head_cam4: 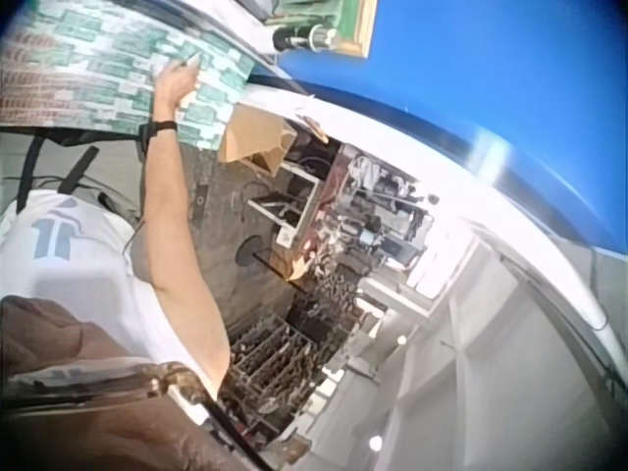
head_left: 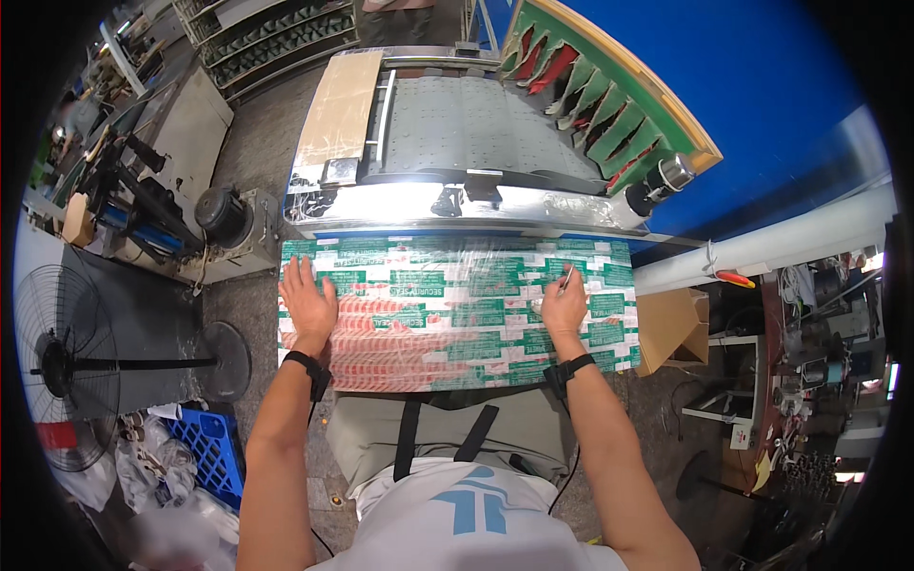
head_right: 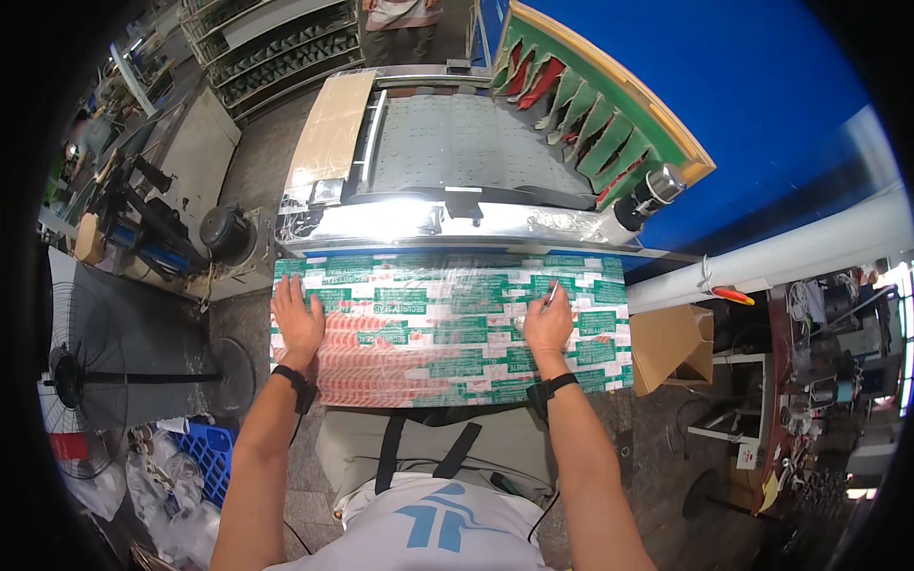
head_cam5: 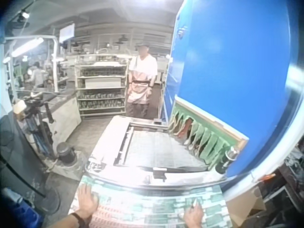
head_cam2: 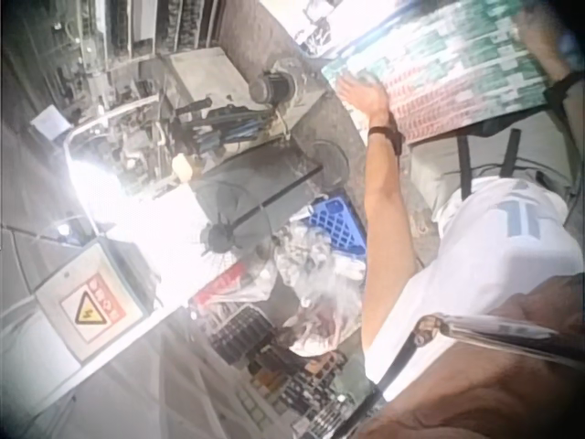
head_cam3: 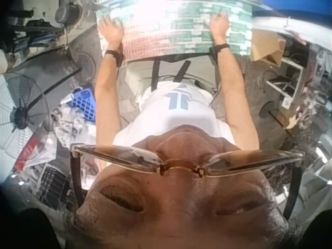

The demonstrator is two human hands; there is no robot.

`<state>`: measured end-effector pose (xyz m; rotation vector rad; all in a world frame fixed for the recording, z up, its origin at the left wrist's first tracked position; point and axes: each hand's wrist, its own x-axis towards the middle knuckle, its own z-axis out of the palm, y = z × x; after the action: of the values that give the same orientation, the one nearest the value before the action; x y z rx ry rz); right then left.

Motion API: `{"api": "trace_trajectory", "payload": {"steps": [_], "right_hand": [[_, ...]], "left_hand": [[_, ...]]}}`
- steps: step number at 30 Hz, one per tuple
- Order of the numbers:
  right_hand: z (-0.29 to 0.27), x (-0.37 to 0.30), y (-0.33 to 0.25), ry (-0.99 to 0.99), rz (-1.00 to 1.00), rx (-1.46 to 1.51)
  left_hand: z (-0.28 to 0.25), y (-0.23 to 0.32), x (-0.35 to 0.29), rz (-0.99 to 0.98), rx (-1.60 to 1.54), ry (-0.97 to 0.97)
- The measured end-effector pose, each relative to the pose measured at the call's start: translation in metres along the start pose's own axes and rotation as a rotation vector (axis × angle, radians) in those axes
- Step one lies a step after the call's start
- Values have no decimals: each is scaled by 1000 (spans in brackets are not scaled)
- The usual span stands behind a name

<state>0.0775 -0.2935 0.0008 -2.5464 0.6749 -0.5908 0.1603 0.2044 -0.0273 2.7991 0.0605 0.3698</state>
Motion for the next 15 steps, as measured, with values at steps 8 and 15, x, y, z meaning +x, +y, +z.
{"api": "trace_trajectory", "payload": {"steps": [8, 15], "right_hand": [[3, -3, 2, 16, 2, 22], [8, -2, 2, 91, -83, -19]], "left_hand": [[-2, 1, -1, 16, 24, 36], [-1, -3, 0, 4, 8, -8]]}}
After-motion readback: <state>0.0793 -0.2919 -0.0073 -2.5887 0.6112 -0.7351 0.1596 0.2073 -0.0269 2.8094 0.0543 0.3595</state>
